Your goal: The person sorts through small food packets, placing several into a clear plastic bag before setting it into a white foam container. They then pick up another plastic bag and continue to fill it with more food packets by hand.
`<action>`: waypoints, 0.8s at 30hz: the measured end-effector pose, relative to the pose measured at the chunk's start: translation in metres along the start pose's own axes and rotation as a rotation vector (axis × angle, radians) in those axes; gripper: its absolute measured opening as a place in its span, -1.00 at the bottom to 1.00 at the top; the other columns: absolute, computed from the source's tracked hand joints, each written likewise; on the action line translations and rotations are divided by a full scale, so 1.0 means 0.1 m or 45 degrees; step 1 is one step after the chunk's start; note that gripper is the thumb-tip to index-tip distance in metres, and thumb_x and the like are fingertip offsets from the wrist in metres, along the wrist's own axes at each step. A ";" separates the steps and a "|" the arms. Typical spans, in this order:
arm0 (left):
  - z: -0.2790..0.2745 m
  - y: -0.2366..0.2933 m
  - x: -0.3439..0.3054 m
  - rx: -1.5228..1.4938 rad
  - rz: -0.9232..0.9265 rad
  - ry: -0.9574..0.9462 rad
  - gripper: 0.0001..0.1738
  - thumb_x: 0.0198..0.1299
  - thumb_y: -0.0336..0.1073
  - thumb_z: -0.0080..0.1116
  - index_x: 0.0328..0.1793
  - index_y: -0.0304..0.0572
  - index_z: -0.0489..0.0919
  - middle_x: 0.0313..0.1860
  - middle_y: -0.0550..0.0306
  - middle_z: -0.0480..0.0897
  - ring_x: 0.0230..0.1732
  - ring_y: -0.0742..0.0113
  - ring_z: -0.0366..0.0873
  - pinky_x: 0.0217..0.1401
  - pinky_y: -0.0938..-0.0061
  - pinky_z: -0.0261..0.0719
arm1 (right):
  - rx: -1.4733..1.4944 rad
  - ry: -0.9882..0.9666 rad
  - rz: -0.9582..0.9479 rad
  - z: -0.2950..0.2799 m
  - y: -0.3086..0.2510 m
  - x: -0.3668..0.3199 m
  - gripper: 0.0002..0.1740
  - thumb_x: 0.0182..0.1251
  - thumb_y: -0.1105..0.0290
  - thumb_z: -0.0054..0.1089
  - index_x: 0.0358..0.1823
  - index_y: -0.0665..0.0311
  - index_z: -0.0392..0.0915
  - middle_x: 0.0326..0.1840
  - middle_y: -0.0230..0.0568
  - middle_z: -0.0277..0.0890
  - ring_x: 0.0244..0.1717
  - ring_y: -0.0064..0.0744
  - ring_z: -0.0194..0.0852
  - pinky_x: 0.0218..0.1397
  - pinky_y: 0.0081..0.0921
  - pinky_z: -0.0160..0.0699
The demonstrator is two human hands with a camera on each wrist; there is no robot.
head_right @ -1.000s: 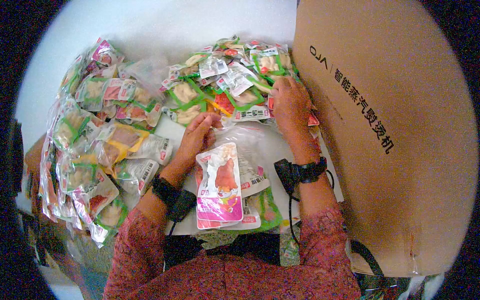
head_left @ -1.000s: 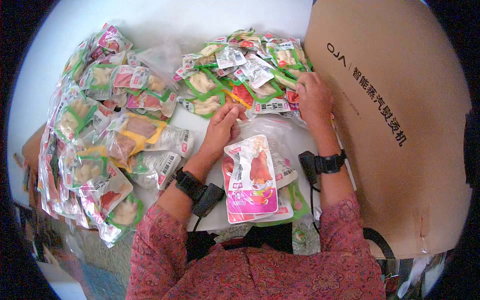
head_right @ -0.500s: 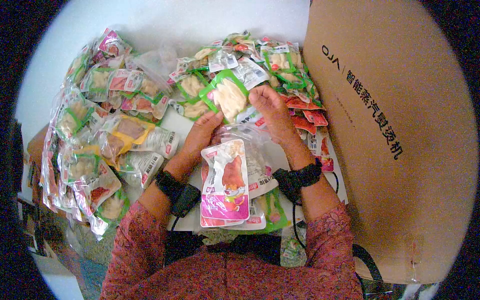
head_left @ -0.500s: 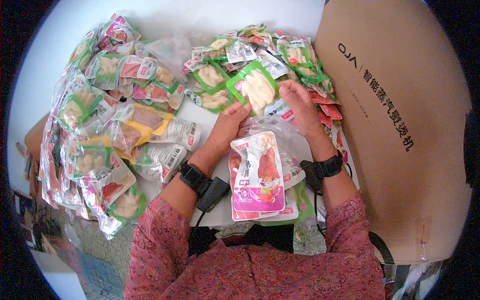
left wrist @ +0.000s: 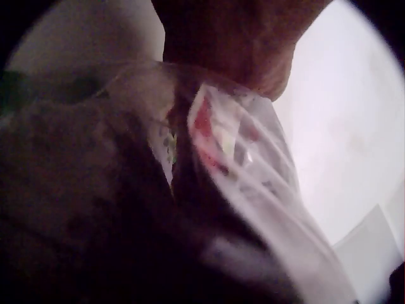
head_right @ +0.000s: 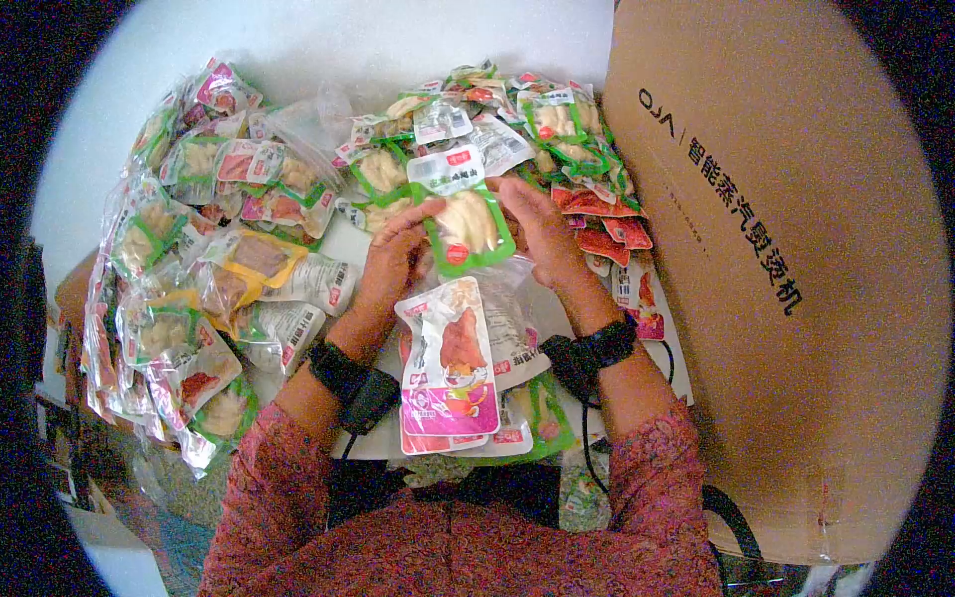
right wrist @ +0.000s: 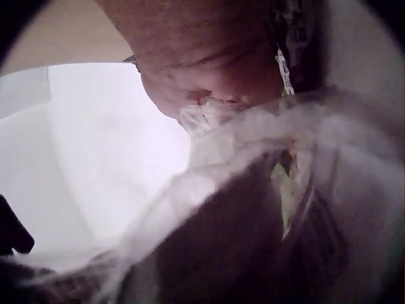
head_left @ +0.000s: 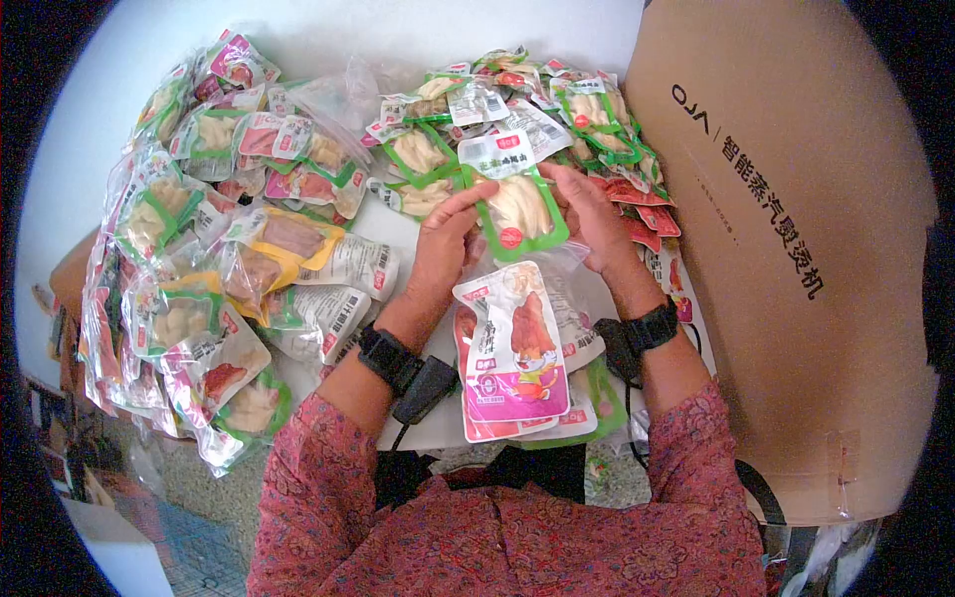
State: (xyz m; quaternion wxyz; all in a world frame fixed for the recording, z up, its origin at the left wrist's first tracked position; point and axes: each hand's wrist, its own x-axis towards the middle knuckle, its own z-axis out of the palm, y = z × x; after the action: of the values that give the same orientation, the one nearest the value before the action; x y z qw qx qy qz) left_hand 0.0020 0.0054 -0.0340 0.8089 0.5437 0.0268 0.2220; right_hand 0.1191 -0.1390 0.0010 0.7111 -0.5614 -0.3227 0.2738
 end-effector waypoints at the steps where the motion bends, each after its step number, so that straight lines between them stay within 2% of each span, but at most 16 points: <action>1: 0.01 0.01 0.00 0.001 0.000 -0.001 -0.73 0.19 -0.39 -0.16 -0.04 -0.15 0.52 -0.64 0.34 0.43 -0.80 0.65 0.14 -0.80 0.74 0.06 | 0.165 0.001 0.016 0.02 0.00 -0.01 -0.59 0.27 0.23 -0.05 0.05 0.33 0.34 -0.17 -0.30 0.45 -0.21 -0.56 0.43 -0.16 -0.63 0.43; 2: 0.01 0.01 -0.01 0.019 -0.032 0.031 -0.68 0.17 -0.42 -0.17 0.03 -0.15 0.48 -0.66 0.37 0.39 -0.79 0.66 0.13 -0.78 0.75 0.07 | 0.330 0.001 0.032 0.03 0.00 -0.01 -0.59 0.24 0.21 -0.03 0.04 0.31 0.37 -0.23 -0.37 0.47 -0.26 -0.59 0.42 -0.19 -0.65 0.41; 3: 0.03 0.01 -0.01 0.036 -0.064 0.063 -0.62 0.15 -0.45 -0.17 0.10 -0.14 0.45 -0.67 0.40 0.35 -0.78 0.66 0.12 -0.76 0.76 0.07 | 0.330 0.001 0.032 0.02 0.01 -0.01 -0.59 0.24 0.21 -0.03 0.04 0.31 0.37 -0.23 -0.37 0.47 -0.26 -0.59 0.42 -0.19 -0.65 0.41; 5: 0.05 0.00 0.00 0.043 -0.055 0.084 -0.63 0.15 -0.46 -0.16 0.10 -0.14 0.46 -0.69 0.41 0.32 -0.78 0.66 0.11 -0.76 0.76 0.07 | -0.003 -0.105 -0.067 -0.02 0.06 0.01 -0.60 0.22 0.25 0.01 0.03 0.31 0.38 -0.19 -0.36 0.46 -0.23 -0.62 0.40 -0.18 -0.64 0.41; 6: 0.06 -0.01 0.01 0.050 -0.046 0.105 -0.63 0.14 -0.46 -0.15 0.09 -0.13 0.46 -0.70 0.43 0.28 -0.78 0.66 0.11 -0.77 0.75 0.06 | -0.004 -0.105 -0.067 -0.03 0.07 0.01 -0.60 0.22 0.25 0.01 0.03 0.31 0.38 -0.19 -0.36 0.46 -0.23 -0.62 0.40 -0.18 -0.64 0.41; 8: 0.04 -0.03 0.01 0.064 -0.006 0.045 -0.62 0.14 -0.46 -0.14 0.12 -0.10 0.44 -0.68 0.43 0.29 -0.78 0.67 0.12 -0.76 0.74 0.08 | -0.133 -0.242 0.088 -0.06 0.09 0.00 -0.62 0.19 0.31 0.05 0.02 0.31 0.39 -0.19 -0.38 0.46 -0.22 -0.63 0.39 -0.17 -0.64 0.40; 10: 0.05 -0.03 0.00 0.077 0.031 -0.016 -0.59 0.14 -0.46 -0.13 0.14 -0.08 0.42 -0.66 0.42 0.30 -0.77 0.68 0.13 -0.75 0.74 0.10 | -0.109 -0.230 0.041 -0.03 0.08 -0.01 -0.62 0.18 0.33 0.06 0.02 0.31 0.38 -0.19 -0.38 0.46 -0.23 -0.63 0.39 -0.17 -0.65 0.40; 12: 0.09 0.00 -0.01 -0.017 0.122 -0.013 -0.55 0.15 -0.45 -0.11 0.22 -0.06 0.34 -0.51 0.37 0.39 -0.73 0.69 0.16 -0.74 0.74 0.14 | -0.086 -0.217 -0.006 -0.02 0.08 0.00 -0.62 0.17 0.36 0.07 0.02 0.31 0.38 -0.19 -0.38 0.45 -0.23 -0.64 0.39 -0.17 -0.65 0.39; 13: 0.13 0.03 -0.03 -0.017 0.123 -0.014 -0.55 0.15 -0.45 -0.11 0.22 -0.06 0.34 -0.51 0.37 0.39 -0.73 0.69 0.16 -0.74 0.74 0.14 | -0.075 -0.198 -0.035 -0.02 0.09 0.01 -0.62 0.17 0.36 0.07 0.02 0.31 0.38 -0.18 -0.37 0.46 -0.22 -0.63 0.39 -0.15 -0.64 0.39; 15: 0.21 0.08 -0.05 -0.030 0.220 0.143 -0.51 0.14 -0.43 -0.05 0.25 -0.08 0.27 -0.17 0.23 0.42 -0.70 0.68 0.18 -0.75 0.76 0.11 | -0.065 -0.178 -0.064 -0.01 0.08 0.01 -0.63 0.16 0.36 0.07 0.01 0.32 0.39 -0.17 -0.36 0.46 -0.21 -0.62 0.39 -0.14 -0.63 0.39; 17: 0.16 0.05 -0.03 0.015 0.156 0.148 -0.55 0.15 -0.40 -0.03 0.22 -0.09 0.30 -0.23 0.26 0.44 -0.66 0.69 0.20 -0.73 0.77 0.13 | -0.226 -0.061 -0.286 0.00 0.05 0.01 -0.63 0.17 0.36 0.07 0.01 0.33 0.38 -0.15 -0.34 0.46 -0.18 -0.59 0.38 -0.10 -0.62 0.38; 19: 0.09 -0.02 -0.01 0.060 0.093 0.153 -0.58 0.16 -0.37 -0.02 0.18 -0.09 0.33 -0.28 0.30 0.45 -0.63 0.70 0.22 -0.71 0.78 0.15 | -0.289 -0.050 -0.307 0.00 0.04 0.00 -0.61 0.17 0.35 0.07 0.02 0.35 0.37 -0.13 -0.32 0.45 -0.15 -0.57 0.38 -0.07 -0.60 0.37; 21: 0.06 -0.07 0.01 0.050 -0.022 0.015 -0.67 0.15 -0.29 0.06 0.06 -0.09 0.42 -0.39 0.32 0.46 -0.67 0.68 0.20 -0.72 0.78 0.11 | -0.352 -0.038 -0.328 -0.01 0.06 0.01 -0.59 0.16 0.34 0.07 0.03 0.37 0.36 -0.12 -0.31 0.45 -0.13 -0.55 0.38 -0.04 -0.59 0.36; 22: 0.05 -0.07 0.01 0.050 -0.022 0.015 -0.67 0.15 -0.29 0.06 0.06 -0.09 0.42 -0.39 0.32 0.46 -0.67 0.68 0.20 -0.72 0.78 0.11 | -0.450 -0.049 -0.365 -0.02 0.09 0.01 -0.58 0.16 0.33 0.07 0.03 0.39 0.36 -0.11 -0.27 0.46 -0.11 -0.53 0.38 -0.03 -0.58 0.35; 24: 0.06 -0.06 -0.02 0.103 -0.082 0.020 -0.76 0.17 -0.13 0.06 -0.18 -0.09 0.50 -0.58 0.34 0.42 -0.72 0.66 0.19 -0.73 0.75 0.08 | -0.547 -0.062 -0.401 -0.04 0.10 0.01 -0.57 0.16 0.32 0.07 0.03 0.40 0.36 -0.11 -0.24 0.46 -0.09 -0.52 0.38 -0.01 -0.58 0.34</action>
State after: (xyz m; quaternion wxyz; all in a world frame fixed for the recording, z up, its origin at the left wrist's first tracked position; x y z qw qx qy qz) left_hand 0.0036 -0.0019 -0.0372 0.7927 0.5732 0.0597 0.1989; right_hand 0.1225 -0.1383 -0.0092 0.6015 -0.6356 -0.4738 0.0983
